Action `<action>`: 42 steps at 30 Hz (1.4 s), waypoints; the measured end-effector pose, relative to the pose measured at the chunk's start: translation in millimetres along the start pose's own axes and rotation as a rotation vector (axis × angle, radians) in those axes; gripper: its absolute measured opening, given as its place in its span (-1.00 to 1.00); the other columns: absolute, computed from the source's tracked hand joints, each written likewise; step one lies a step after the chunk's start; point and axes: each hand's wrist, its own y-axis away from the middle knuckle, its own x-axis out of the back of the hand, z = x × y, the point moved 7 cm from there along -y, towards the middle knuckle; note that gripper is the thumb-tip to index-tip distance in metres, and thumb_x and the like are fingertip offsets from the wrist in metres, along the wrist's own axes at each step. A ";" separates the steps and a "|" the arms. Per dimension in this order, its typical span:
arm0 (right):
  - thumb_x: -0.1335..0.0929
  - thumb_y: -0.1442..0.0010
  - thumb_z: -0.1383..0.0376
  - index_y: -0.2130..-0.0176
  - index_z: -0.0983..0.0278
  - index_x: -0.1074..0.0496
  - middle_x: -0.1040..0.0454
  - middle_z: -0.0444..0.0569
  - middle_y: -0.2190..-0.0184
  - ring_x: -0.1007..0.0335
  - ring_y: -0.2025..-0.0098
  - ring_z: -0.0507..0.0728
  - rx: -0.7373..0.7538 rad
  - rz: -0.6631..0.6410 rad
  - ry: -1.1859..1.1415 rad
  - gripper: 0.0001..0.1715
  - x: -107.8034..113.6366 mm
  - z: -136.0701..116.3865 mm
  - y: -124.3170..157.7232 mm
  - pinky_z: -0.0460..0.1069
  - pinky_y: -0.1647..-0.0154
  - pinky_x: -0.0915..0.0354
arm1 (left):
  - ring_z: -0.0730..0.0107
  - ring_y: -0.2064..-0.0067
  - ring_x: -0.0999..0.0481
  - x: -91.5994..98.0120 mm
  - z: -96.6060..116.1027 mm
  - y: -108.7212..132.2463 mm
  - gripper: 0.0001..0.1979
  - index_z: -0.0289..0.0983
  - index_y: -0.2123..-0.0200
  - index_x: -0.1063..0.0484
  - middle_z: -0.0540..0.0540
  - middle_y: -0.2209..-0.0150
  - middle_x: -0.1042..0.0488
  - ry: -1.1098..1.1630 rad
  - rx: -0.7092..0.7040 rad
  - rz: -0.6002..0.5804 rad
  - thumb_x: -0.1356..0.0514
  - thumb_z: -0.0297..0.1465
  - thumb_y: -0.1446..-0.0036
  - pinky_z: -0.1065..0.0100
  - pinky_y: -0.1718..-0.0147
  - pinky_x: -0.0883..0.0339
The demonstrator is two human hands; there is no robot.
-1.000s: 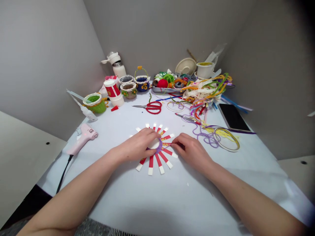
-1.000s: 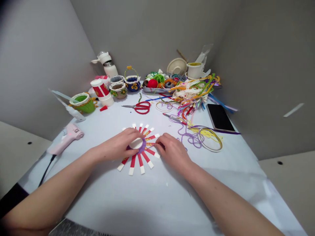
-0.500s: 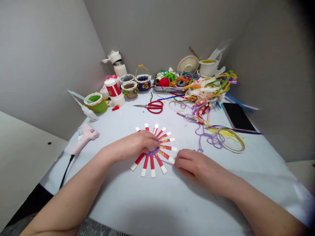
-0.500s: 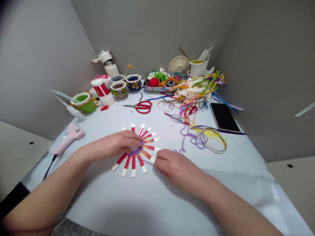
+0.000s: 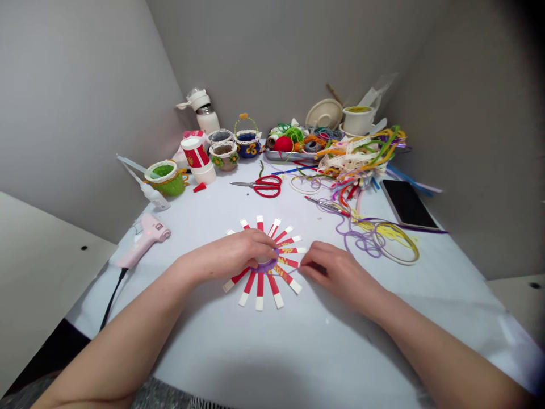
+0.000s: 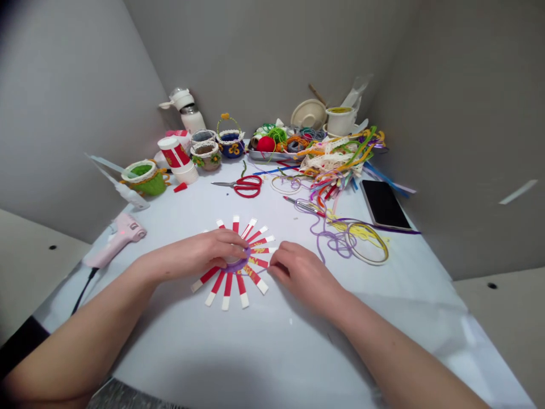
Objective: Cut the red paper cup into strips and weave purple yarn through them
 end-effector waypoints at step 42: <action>-0.24 -0.25 0.56 0.35 0.30 -0.46 -0.40 0.00 0.34 -0.30 0.31 0.11 0.305 -0.103 0.133 -0.71 -2.7 -25.6 25.4 -0.03 0.33 -0.23 | 0.16 -0.14 -0.41 4.4 -7.2 3.0 -0.63 -0.21 -0.02 -0.51 -0.15 -0.12 -0.48 -0.112 -0.006 0.016 -0.05 -0.62 -0.30 0.17 -0.11 -0.30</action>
